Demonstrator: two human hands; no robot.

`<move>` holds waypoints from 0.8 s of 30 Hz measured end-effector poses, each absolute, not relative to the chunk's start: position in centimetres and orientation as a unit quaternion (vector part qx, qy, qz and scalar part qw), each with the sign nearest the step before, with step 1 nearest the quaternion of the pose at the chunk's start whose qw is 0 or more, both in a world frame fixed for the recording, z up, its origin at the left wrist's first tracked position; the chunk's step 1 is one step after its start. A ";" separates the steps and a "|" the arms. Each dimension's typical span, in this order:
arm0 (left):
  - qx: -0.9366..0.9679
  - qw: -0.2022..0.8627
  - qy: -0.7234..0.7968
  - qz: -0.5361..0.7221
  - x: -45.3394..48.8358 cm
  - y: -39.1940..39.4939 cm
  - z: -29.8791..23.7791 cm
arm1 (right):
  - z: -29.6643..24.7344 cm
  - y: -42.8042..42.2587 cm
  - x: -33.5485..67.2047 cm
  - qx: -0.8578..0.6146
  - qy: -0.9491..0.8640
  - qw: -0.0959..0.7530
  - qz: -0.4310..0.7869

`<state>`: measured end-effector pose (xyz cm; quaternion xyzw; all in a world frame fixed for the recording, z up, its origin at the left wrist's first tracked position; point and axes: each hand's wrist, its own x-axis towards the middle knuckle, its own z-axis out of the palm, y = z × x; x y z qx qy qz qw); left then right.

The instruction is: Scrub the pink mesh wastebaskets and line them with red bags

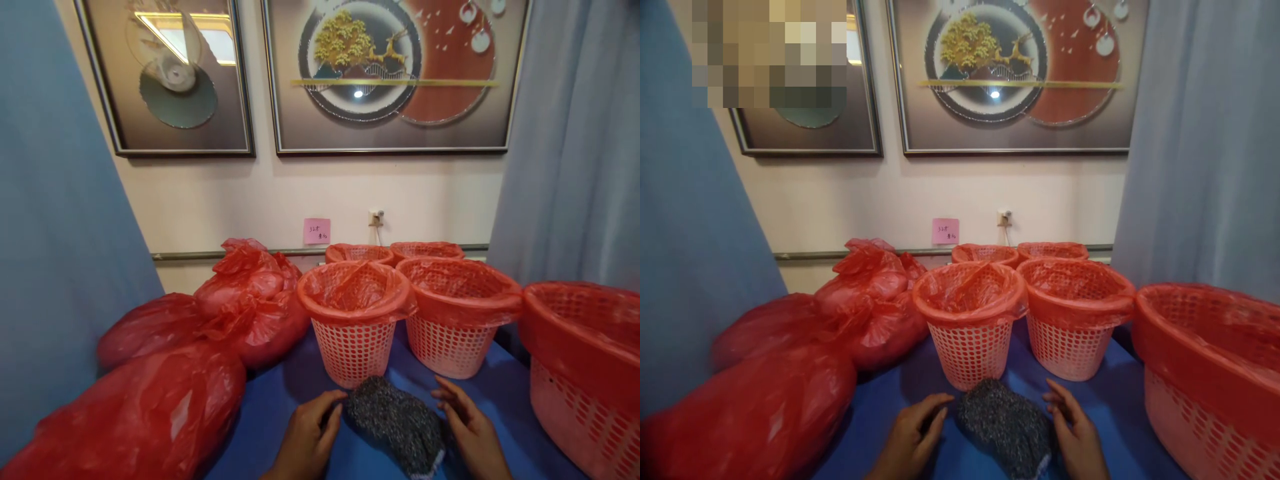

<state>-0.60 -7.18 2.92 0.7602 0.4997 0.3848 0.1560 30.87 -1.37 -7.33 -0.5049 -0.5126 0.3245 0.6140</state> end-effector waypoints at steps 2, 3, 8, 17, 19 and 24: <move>0.770 0.103 0.463 0.426 -0.3 -8.0 5.5 | -4.8 -2.4 30.7 -0.479 -0.550 0.631 0.265; 0.769 0.076 0.445 0.452 -0.1 -8.4 7.0 | -3.1 -3.0 30.4 -0.459 -0.565 0.645 0.230; 0.732 -0.053 0.369 0.570 1.0 -9.1 13.8 | 6.6 -5.3 28.6 -0.336 -0.610 0.710 0.107; 0.667 -0.164 0.345 0.640 2.1 -7.3 19.7 | 16.9 -3.7 26.7 -0.181 -0.616 0.764 0.061; 0.644 -0.140 0.412 0.629 1.9 -5.7 20.7 | 18.1 -1.7 26.5 -0.213 -0.621 0.749 0.084; 0.599 -0.048 0.559 0.572 0.4 -1.3 22.2 | 19.1 3.9 26.1 -0.358 -0.604 0.700 0.129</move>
